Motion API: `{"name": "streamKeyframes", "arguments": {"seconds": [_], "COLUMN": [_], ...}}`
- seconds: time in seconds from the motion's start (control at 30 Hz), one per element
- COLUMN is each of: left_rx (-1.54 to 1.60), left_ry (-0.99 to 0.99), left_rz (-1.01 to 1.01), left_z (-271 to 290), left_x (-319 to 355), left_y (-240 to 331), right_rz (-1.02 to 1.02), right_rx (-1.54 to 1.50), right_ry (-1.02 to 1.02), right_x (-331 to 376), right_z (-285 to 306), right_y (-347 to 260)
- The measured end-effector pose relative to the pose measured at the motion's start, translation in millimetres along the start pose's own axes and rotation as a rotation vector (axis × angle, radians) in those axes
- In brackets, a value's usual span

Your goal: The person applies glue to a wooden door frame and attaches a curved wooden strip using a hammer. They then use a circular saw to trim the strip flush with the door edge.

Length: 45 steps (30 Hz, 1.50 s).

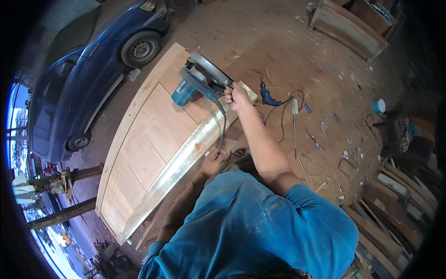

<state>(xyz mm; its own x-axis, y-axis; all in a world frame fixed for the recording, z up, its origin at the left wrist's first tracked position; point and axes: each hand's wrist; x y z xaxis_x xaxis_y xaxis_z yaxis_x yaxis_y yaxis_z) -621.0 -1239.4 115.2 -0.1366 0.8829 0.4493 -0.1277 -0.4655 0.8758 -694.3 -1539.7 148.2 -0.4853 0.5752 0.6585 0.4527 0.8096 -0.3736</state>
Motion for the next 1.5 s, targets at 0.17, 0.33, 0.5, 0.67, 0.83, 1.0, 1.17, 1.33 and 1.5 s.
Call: {"name": "streamKeyframes", "arguments": {"seconds": [0.17,0.33,0.5,0.67,0.83,1.0,1.17,1.33,1.5], "left_rx": [0.112,-0.135,0.106,0.734,1.168,1.273,0.971,0.692,-0.289], "left_ry": [-0.065,-0.114,-0.173,-0.09,-0.029,-0.043,0.181,0.431,0.846], "left_rz": [0.061,0.103,0.205,0.199,0.286,0.332,0.217,0.293,-0.237], "left_z": [-17.0,-15.3,-32.8,-37.4,-64.4,-70.4,-37.6,-11.6,-120.2], "left_x": [9.2,4.1,3.7,8.1,7.6,11.5,26.2,11.4,-34.3], "left_y": [4.6,-41.6,29.5,53.2,101.3,97.2,90.0,136.0,189.6], "right_rz": [-0.038,-0.071,0.01,0.047,-0.386,-0.102,0.18,0.231,0.019], "right_rx": [-0.145,-0.215,0.032,0.733,0.4,-0.234,-0.432,-0.534,-0.327], "right_ry": [-0.109,-0.097,-0.169,0.146,0.152,0.256,0.42,0.427,0.172], "right_x": [0.5,-3.5,4.7,143.6,214.9,151.0,140.3,151.4,183.4], "right_z": [0.1,-4.7,40.8,130.0,185.4,207.3,266.5,345.6,288.5], "right_y": [-2.9,-3.9,-5.2,24.9,89.1,67.4,-59.9,-141.0,-157.2]}}
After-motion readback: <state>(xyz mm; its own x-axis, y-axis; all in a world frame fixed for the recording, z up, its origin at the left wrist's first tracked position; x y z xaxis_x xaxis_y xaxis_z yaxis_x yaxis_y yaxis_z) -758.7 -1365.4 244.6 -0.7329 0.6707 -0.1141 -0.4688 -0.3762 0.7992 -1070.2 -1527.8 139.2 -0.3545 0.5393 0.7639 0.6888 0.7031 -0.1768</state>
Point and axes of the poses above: each hand's wrist, its own x-axis away from the middle knuckle, its own z-axis out of the back of the hand, y = z × x, and after that the axes turned 2 degrees about x, right-handed
